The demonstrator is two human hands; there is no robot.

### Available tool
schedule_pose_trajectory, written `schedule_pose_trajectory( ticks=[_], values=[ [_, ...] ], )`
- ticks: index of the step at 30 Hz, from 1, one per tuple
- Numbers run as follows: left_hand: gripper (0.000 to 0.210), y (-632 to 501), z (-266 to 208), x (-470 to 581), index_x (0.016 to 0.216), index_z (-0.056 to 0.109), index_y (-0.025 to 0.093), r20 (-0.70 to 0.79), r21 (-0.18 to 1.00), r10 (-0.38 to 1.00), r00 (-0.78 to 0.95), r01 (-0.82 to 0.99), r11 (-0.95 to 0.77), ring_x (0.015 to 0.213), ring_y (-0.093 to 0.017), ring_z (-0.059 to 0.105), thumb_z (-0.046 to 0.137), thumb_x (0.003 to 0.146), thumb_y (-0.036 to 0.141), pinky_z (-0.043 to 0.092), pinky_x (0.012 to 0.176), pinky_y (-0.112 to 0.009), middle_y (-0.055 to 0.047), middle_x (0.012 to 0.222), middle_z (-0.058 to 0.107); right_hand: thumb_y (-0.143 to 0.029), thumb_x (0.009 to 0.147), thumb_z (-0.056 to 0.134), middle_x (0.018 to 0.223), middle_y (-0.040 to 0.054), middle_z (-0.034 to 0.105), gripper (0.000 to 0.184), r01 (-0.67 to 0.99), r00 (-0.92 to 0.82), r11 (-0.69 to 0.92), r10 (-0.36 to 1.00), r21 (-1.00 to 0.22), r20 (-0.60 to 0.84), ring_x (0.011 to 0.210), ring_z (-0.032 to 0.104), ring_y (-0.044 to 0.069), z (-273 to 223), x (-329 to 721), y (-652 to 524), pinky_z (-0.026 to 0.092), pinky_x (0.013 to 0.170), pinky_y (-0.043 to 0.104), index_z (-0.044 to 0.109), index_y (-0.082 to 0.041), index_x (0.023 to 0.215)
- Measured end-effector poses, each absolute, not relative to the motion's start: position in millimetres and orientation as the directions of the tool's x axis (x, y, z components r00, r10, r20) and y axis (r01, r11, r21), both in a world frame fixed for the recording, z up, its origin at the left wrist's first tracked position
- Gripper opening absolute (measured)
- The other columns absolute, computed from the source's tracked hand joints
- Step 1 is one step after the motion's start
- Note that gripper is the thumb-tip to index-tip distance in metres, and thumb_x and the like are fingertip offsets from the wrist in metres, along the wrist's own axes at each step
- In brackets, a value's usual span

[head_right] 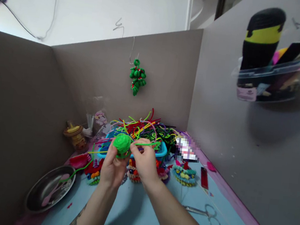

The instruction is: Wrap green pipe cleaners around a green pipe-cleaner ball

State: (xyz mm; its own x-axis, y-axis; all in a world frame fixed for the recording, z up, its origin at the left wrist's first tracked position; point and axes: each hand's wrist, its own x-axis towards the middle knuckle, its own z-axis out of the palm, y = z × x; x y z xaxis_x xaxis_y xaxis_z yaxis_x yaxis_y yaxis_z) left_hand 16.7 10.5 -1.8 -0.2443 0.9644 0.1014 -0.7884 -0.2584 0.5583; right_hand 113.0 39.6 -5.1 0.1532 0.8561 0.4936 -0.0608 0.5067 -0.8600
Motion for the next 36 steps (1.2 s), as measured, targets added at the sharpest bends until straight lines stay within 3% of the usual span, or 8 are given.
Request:
schedule_pose_trajectory(
  ticks=[6,12,21,28,33,36],
  values=[
    [0.048,19.7,-5.4,-3.0,0.109,0.061,0.022,0.041,0.596,0.999,-0.015,-0.802,-0.037,0.087,-0.016,0.065,0.080,0.066,0.026,0.053,0.076,-0.028,-0.003,0.101,0.070,-0.018,0.078,0.064,0.100,0.0048,0.057,0.006,0.184,-0.023,0.674,0.731,-0.715,0.683,0.099,0.055,0.022,0.9,128.9,42.5,0.041,0.091,0.037,0.068,-0.022,0.075],
    [0.061,21.1,-10.2,-8.1,0.111,0.061,0.023,0.064,0.596,0.998,0.026,-0.803,-0.017,0.083,-0.014,0.066,0.086,0.056,0.029,0.053,0.074,-0.024,-0.001,0.098,0.071,-0.023,0.081,0.061,0.107,0.0063,0.057,0.008,0.128,-0.053,0.662,0.748,-0.739,0.661,0.106,0.054,0.023,1.7,127.0,37.2,0.040,0.095,0.037,0.067,-0.021,0.077],
    [0.067,20.3,-14.0,-6.9,0.123,0.054,0.026,0.180,0.638,0.982,0.052,-0.766,-0.076,0.087,-0.014,0.067,0.083,0.063,0.028,0.051,0.080,-0.025,-0.003,0.103,0.070,-0.025,0.082,0.056,0.116,0.0081,0.051,0.014,0.059,-0.120,0.602,0.796,-0.796,0.593,0.116,0.047,0.024,1.7,126.4,35.2,0.034,0.100,0.037,0.057,-0.020,0.069],
    [0.070,20.8,-14.6,-9.5,0.125,0.054,0.025,0.161,0.640,0.984,0.077,-0.767,-0.044,0.087,-0.015,0.067,0.083,0.062,0.028,0.051,0.077,-0.025,-0.004,0.105,0.070,-0.030,0.078,0.062,0.120,0.0089,0.047,0.018,0.020,-0.172,0.512,0.848,-0.859,0.502,0.119,0.045,0.026,2.6,129.7,39.2,0.030,0.103,0.040,0.057,-0.019,0.065],
    [0.074,21.0,-17.4,-11.3,0.128,0.051,0.025,0.196,0.654,0.973,0.123,-0.756,-0.036,0.089,-0.017,0.067,0.083,0.062,0.028,0.051,0.079,-0.026,-0.004,0.107,0.069,-0.029,0.079,0.060,0.115,0.0087,0.049,0.020,0.006,-0.202,0.527,0.833,-0.850,0.515,0.118,0.046,0.026,5.3,131.2,37.7,0.032,0.101,0.040,0.055,-0.019,0.062],
    [0.075,21.9,-18.1,-12.4,0.130,0.050,0.026,0.206,0.655,0.971,0.123,-0.755,-0.043,0.089,-0.017,0.067,0.083,0.063,0.029,0.051,0.081,-0.027,-0.004,0.108,0.069,-0.029,0.077,0.061,0.116,0.0090,0.048,0.015,-0.017,-0.149,0.488,0.862,-0.873,0.485,0.116,0.048,0.025,4.2,129.5,37.4,0.038,0.095,0.038,0.056,-0.019,0.067]
  ],
)
